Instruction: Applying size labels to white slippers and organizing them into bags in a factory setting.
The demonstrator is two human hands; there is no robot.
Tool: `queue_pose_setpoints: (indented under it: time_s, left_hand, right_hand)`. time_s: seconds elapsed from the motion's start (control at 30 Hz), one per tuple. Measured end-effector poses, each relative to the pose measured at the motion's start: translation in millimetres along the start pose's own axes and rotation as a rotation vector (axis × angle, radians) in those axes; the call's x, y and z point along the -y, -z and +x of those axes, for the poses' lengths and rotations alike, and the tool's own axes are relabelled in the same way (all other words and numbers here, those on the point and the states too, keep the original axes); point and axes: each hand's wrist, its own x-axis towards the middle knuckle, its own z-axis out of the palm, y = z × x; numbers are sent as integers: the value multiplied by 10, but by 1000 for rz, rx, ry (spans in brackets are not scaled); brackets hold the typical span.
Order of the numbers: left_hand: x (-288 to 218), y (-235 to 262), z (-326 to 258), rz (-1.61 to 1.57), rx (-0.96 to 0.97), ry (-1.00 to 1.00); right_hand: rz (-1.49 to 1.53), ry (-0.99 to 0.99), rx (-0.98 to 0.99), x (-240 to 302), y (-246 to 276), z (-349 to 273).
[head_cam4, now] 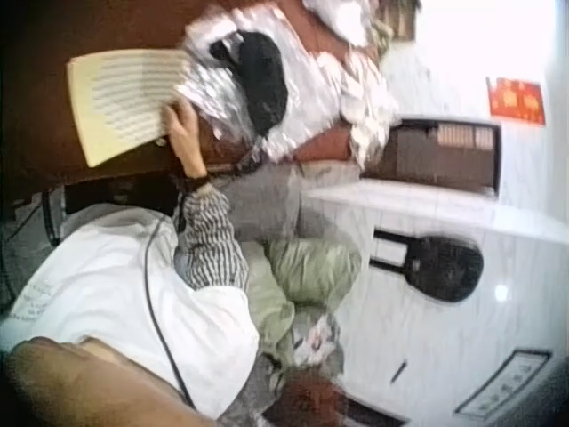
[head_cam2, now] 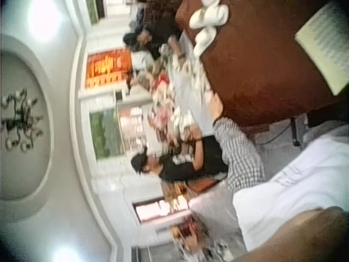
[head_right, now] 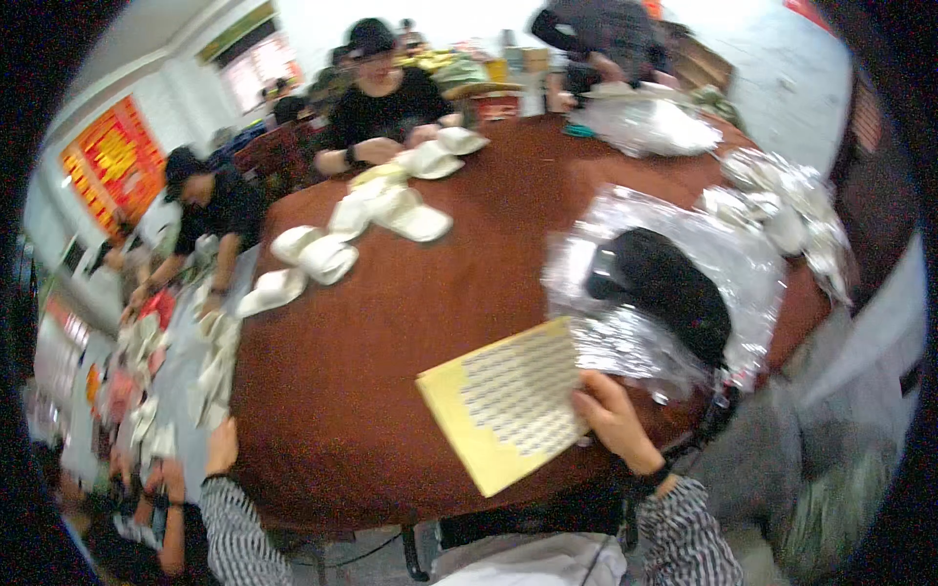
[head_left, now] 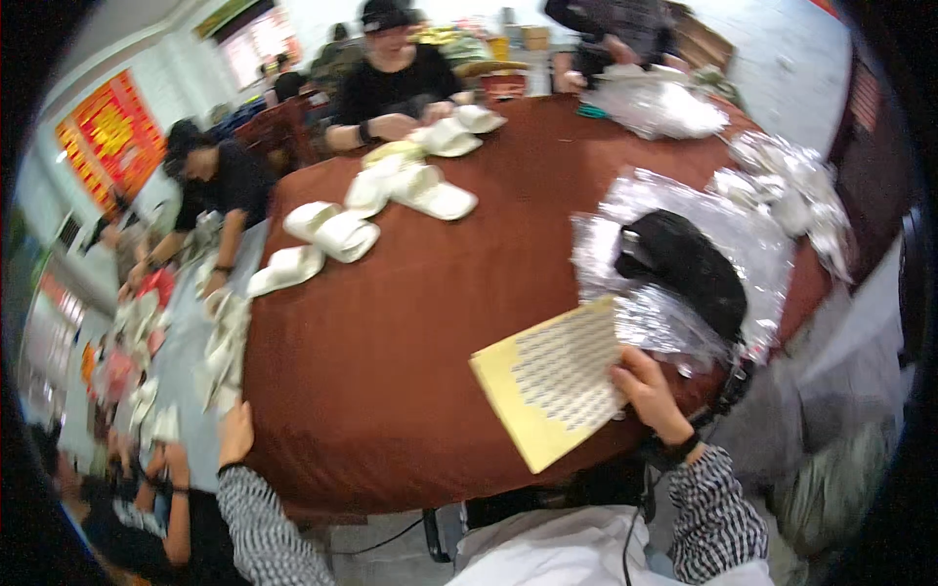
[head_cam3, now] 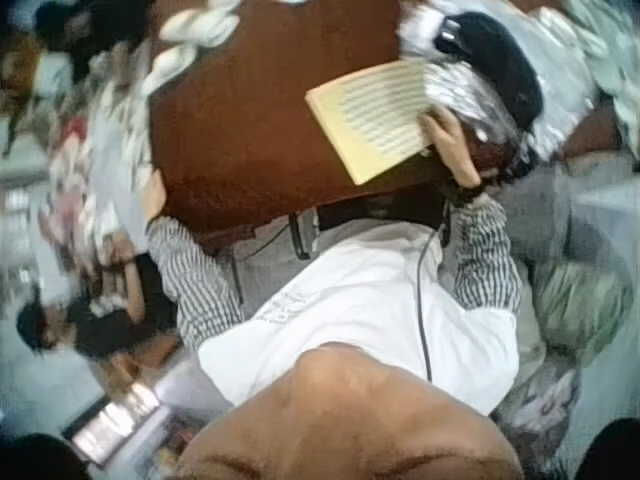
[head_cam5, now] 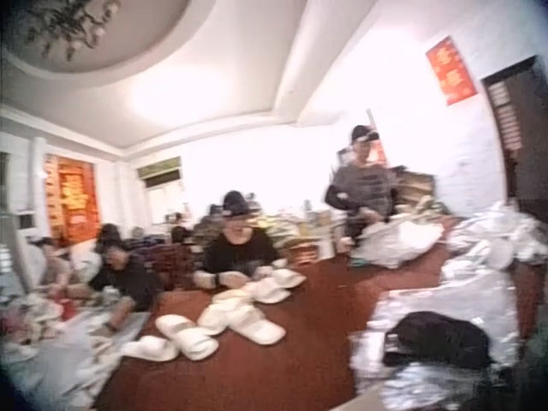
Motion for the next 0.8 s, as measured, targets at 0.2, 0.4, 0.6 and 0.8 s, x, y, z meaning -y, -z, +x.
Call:
queue_pose_setpoints:
  time_s: [0.2,0.4,0.6,0.8]
  left_hand:
    - [-147,-61,-43,233,-178,-25]
    - [-1011,0,-265,333,-62,65]
    - [-2100,33,-1031,-21,33,-272]
    - [-2760,-29,-1648,33,103,-303]
  right_hand:
    - [91,38,67,-34,38,7]
    - [170,24,40,-75,26,17]
    - [296,81,66,-114,20,28]
    - [196,128,52,-163,26,41]
